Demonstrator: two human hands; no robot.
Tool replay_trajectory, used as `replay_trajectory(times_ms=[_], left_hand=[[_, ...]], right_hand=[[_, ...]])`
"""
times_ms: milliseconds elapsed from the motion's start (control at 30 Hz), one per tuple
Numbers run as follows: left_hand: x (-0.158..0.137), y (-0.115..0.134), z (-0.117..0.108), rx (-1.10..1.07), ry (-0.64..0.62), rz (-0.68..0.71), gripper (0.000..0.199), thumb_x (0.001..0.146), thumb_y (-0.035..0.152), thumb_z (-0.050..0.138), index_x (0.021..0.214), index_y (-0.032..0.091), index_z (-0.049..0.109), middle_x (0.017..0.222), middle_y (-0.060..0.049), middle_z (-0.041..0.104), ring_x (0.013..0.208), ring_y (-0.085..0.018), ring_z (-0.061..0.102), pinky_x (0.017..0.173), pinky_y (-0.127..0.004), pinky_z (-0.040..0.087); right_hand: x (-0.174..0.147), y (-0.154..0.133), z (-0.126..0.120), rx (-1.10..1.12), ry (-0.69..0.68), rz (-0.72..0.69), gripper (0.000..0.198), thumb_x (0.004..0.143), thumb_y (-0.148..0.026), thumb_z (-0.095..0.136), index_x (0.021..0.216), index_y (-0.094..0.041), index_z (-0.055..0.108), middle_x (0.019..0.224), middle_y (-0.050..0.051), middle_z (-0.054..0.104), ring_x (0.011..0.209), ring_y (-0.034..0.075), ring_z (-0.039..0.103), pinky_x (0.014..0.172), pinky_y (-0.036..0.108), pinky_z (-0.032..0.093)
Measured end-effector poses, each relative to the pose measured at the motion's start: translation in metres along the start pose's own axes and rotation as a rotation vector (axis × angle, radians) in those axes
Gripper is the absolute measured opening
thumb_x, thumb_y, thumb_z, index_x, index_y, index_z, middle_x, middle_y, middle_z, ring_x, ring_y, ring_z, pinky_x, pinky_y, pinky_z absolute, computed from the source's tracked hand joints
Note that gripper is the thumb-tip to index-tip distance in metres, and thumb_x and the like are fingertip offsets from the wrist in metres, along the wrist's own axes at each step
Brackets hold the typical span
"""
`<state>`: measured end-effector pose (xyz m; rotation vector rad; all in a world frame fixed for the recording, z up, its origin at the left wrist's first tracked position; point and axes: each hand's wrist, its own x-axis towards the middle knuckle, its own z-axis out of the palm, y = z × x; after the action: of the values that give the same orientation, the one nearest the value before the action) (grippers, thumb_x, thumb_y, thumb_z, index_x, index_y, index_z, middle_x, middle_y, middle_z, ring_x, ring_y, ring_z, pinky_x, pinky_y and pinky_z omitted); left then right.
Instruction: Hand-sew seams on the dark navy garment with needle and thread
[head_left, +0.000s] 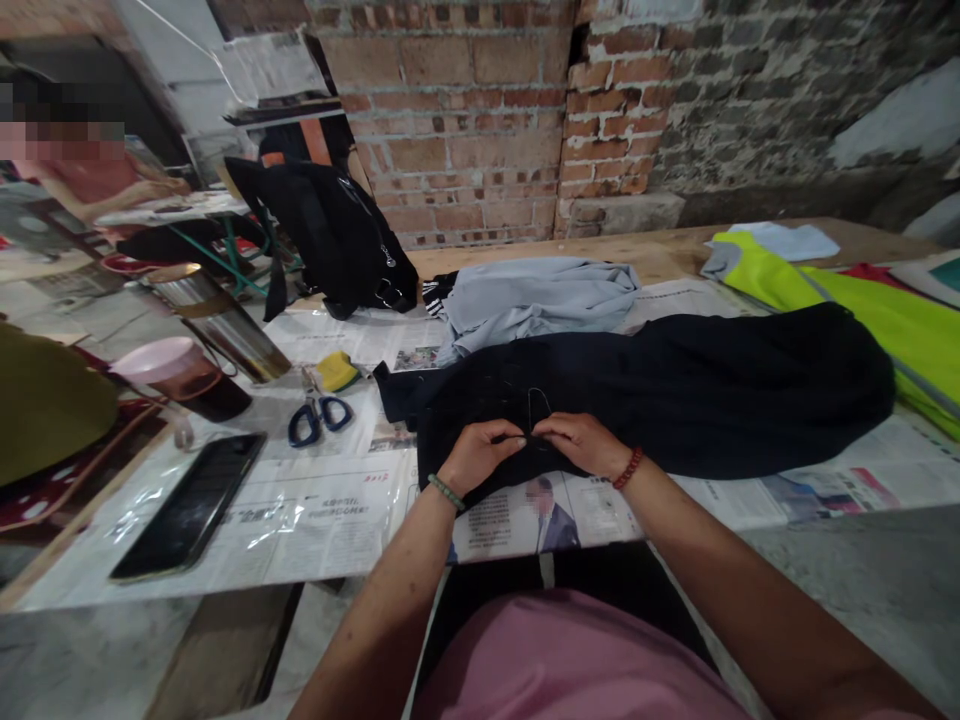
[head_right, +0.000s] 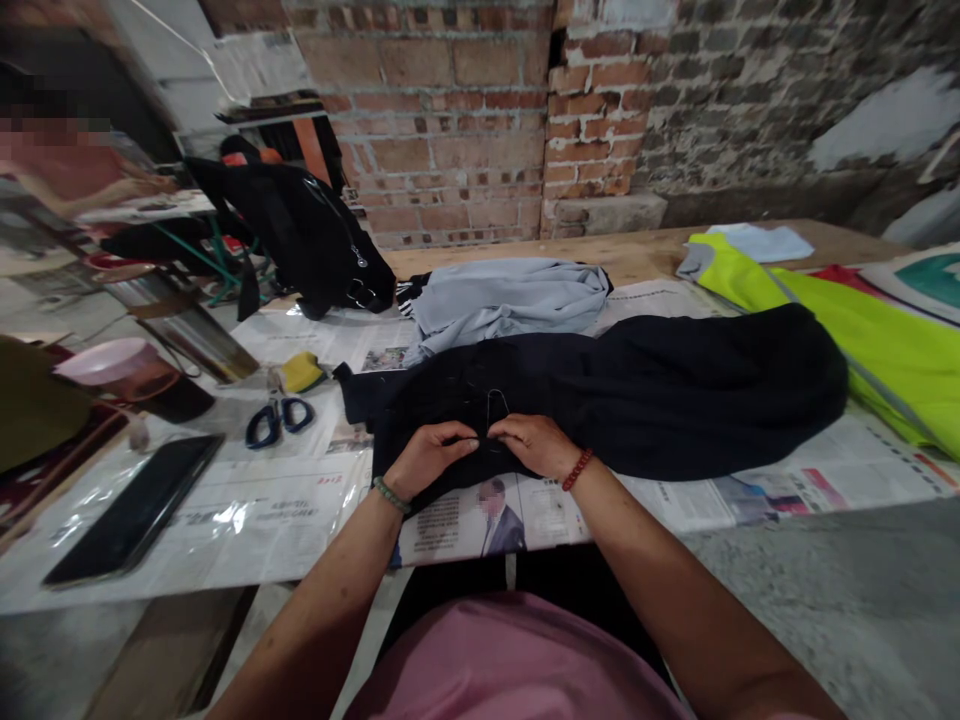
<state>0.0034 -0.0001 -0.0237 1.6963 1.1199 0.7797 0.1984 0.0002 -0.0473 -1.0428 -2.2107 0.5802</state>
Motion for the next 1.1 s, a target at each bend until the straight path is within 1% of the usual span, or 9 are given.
replay_trajectory(times_ms=[200,400,467,633,800,867,1000,1033,1100], left_hand=[[0.000,0.003,0.000,-0.047,0.007,-0.013,0.014,0.067,0.028,0.061,0.070,0.016,0.066,0.065,0.002,0.059,0.061,-0.011,0.051,0.058,-0.021,0.039],[0.000,0.004,0.003,-0.098,0.006,-0.009,0.013,0.066,0.027,0.062,0.069,0.015,0.065,0.065,0.002,0.059,0.062,-0.010,0.050,0.060,-0.021,0.039],[0.001,0.004,0.004,-0.097,0.016,0.001,0.013,0.066,0.027,0.061,0.069,0.015,0.065,0.064,0.002,0.058,0.062,-0.011,0.050,0.060,-0.021,0.039],[0.003,0.000,0.007,-0.035,0.010,0.001,0.014,0.068,0.028,0.059,0.069,0.015,0.064,0.061,0.003,0.056,0.058,-0.010,0.048,0.056,-0.020,0.037],[0.006,0.000,0.005,-0.019,0.006,-0.017,0.015,0.068,0.030,0.059,0.070,0.016,0.064,0.062,0.003,0.056,0.059,-0.010,0.048,0.058,-0.020,0.037],[0.008,0.001,0.003,-0.046,0.020,-0.041,0.017,0.068,0.032,0.060,0.069,0.016,0.063,0.063,0.003,0.056,0.060,-0.010,0.048,0.059,-0.021,0.037],[0.010,0.004,-0.002,-0.137,0.042,-0.135,0.021,0.064,0.035,0.063,0.069,0.015,0.062,0.061,0.003,0.054,0.056,-0.009,0.045,0.054,-0.020,0.036],[0.009,0.004,-0.003,-0.163,0.043,-0.153,0.021,0.063,0.035,0.064,0.069,0.015,0.061,0.061,0.004,0.054,0.055,-0.009,0.045,0.053,-0.019,0.035],[0.008,0.006,-0.004,-0.209,0.050,-0.167,0.022,0.062,0.035,0.065,0.068,0.015,0.061,0.059,0.004,0.053,0.054,-0.008,0.044,0.052,-0.019,0.035]], right_hand=[[0.000,-0.003,-0.001,0.053,-0.007,-0.007,0.025,0.078,-0.012,0.042,0.088,-0.021,0.063,0.081,0.002,0.064,0.072,0.011,0.059,0.065,0.022,0.044],[-0.001,-0.004,0.003,0.100,0.058,-0.081,0.030,0.074,-0.007,0.037,0.084,-0.020,0.063,0.074,0.002,0.061,0.066,0.010,0.057,0.060,0.021,0.044],[-0.001,-0.007,0.006,0.116,0.074,-0.072,0.030,0.073,-0.006,0.037,0.083,-0.019,0.062,0.073,0.001,0.061,0.066,0.010,0.057,0.060,0.021,0.044],[-0.002,-0.011,0.013,0.222,0.133,0.042,0.019,0.077,-0.013,0.043,0.092,-0.020,0.053,0.082,0.002,0.064,0.077,0.012,0.060,0.069,0.025,0.046],[0.000,-0.009,0.012,0.295,0.069,0.028,0.029,0.079,-0.012,0.042,0.106,-0.022,0.046,0.085,0.001,0.065,0.081,0.012,0.062,0.073,0.026,0.047],[0.001,-0.007,0.009,0.268,0.145,0.024,0.033,0.080,-0.013,0.040,0.111,-0.023,0.044,0.089,0.002,0.064,0.084,0.013,0.060,0.075,0.027,0.046],[0.001,-0.008,-0.002,0.136,0.418,-0.024,0.028,0.081,-0.014,0.038,0.105,-0.022,0.051,0.099,0.006,0.058,0.091,0.015,0.056,0.080,0.031,0.044],[0.000,-0.010,-0.004,0.098,0.453,-0.062,0.025,0.081,-0.016,0.041,0.102,-0.022,0.052,0.099,0.006,0.057,0.092,0.016,0.054,0.081,0.032,0.043],[0.000,-0.015,-0.007,0.019,0.461,-0.160,0.021,0.078,-0.020,0.048,0.099,-0.022,0.054,0.098,0.007,0.057,0.094,0.018,0.052,0.084,0.036,0.040]])
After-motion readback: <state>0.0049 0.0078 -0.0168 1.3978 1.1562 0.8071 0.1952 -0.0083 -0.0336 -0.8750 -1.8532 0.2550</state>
